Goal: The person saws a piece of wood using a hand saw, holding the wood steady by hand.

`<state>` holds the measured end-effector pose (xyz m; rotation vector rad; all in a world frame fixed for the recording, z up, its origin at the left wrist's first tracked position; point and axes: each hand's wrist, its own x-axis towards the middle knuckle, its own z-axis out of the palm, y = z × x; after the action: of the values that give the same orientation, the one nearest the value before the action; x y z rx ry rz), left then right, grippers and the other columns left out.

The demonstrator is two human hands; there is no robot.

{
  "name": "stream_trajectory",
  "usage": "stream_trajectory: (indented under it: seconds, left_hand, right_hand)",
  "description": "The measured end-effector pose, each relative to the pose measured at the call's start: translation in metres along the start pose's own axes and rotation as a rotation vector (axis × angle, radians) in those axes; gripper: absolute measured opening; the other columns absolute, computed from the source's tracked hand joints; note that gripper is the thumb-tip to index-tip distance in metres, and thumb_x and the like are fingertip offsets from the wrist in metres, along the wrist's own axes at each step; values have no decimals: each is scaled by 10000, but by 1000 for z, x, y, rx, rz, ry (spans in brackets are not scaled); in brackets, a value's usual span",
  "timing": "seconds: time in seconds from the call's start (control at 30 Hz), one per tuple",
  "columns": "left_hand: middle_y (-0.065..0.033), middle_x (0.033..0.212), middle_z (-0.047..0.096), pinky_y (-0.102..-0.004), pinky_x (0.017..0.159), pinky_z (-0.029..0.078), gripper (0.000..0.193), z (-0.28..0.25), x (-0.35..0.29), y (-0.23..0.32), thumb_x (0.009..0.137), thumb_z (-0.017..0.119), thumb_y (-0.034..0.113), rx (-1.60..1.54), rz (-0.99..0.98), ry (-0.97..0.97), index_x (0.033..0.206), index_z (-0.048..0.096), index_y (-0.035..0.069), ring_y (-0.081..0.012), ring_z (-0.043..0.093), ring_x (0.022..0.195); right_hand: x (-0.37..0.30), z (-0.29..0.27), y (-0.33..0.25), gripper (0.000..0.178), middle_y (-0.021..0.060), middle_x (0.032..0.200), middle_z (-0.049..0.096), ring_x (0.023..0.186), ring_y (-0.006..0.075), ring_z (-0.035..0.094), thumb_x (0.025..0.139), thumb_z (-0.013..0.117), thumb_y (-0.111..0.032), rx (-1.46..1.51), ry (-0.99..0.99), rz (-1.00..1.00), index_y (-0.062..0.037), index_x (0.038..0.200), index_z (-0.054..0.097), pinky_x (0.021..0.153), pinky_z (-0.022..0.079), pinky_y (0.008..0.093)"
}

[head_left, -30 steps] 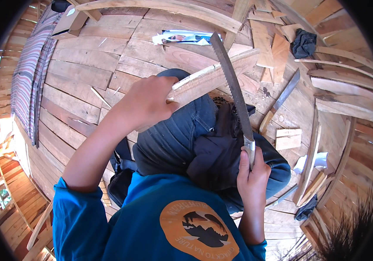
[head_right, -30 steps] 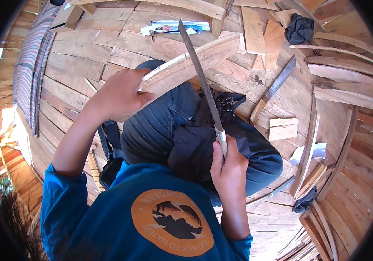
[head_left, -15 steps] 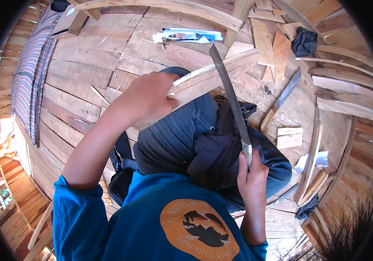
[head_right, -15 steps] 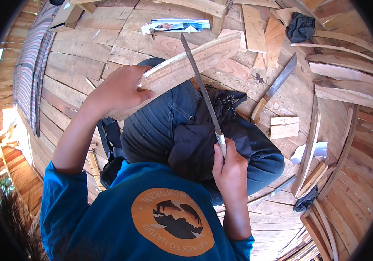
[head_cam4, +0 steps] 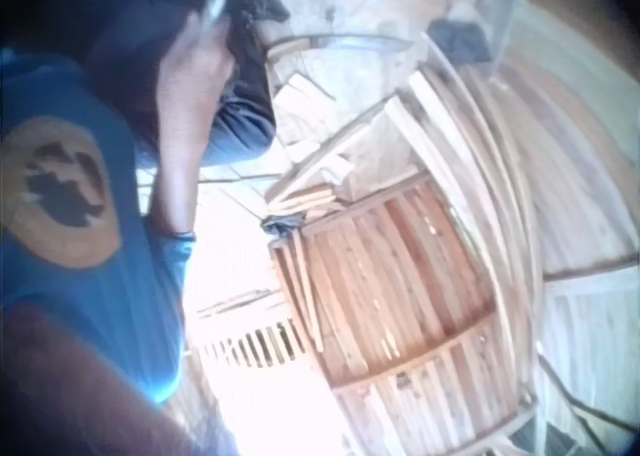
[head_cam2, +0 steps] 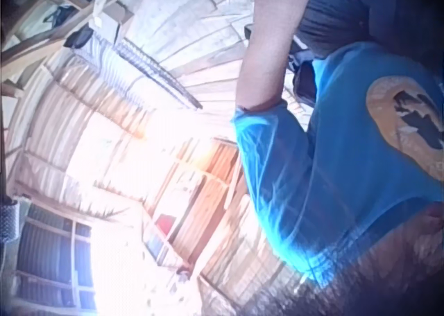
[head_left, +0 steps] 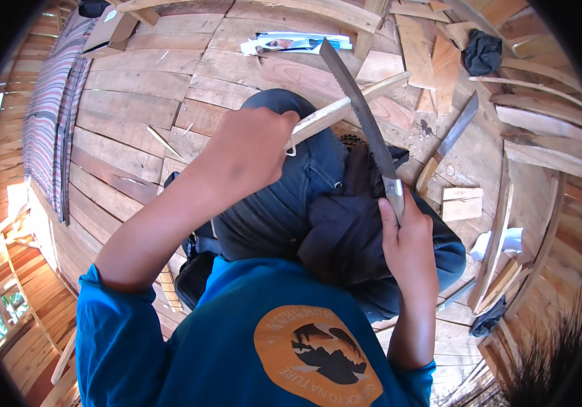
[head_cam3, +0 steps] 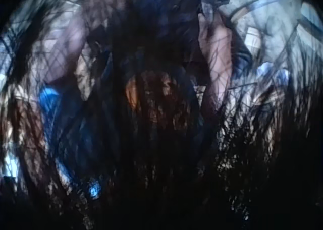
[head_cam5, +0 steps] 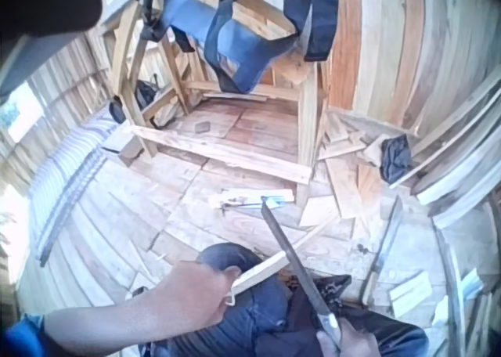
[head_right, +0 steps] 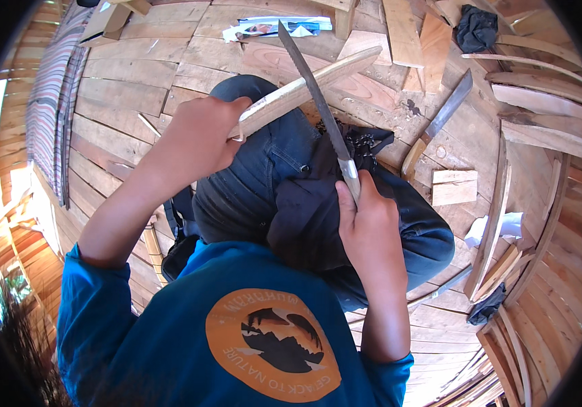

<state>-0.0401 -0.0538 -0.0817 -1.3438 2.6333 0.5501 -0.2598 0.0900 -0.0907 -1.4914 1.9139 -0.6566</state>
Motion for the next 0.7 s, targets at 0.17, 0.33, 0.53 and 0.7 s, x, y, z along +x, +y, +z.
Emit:
stream_trajectory:
  seconds: [0.17, 0.33, 0.53, 0.7]
  left_hand:
    - [-189, 722, 665, -415, 639, 555, 351, -4, -3, 23, 744, 703, 73, 170, 97, -11, 1077, 616, 5, -348, 680, 699]
    - [-195, 772, 675, -425, 687, 549, 411, -11, -3, 14, 761, 695, 82, 138, 79, -2, 1158, 614, 9, -342, 681, 740]
    - [-224, 871, 676, -433, 820, 517, 502, -42, -3, -6, 772, 738, 179, 133, 5, -34, 1226, 596, 19, -357, 660, 885]
    - [-230, 946, 677, -440, 848, 497, 497, -44, 3, -24, 745, 749, 167, 10, -13, -131, 1193, 614, 0, -393, 643, 911]
  right_hand:
    - [42, 19, 1, 220, 294, 717, 590, 737, 489, 593, 957, 574, -193, -13, 58, -45, 26, 975, 558, 593, 449, 527]
    - [46, 13, -7, 216, 289, 718, 595, 734, 483, 602, 962, 564, -196, 124, 145, -53, 20, 971, 581, 598, 467, 501]
    - [-6, -20, 8, 276, -39, 542, 440, 476, 28, 412, 1015, 503, -262, 369, 95, 61, -29, 875, 551, 437, 306, 207]
    - [-20, -7, 9, 282, 57, 556, 463, 490, 138, 456, 1015, 496, -252, 364, 4, 61, -7, 891, 559, 471, 347, 271]
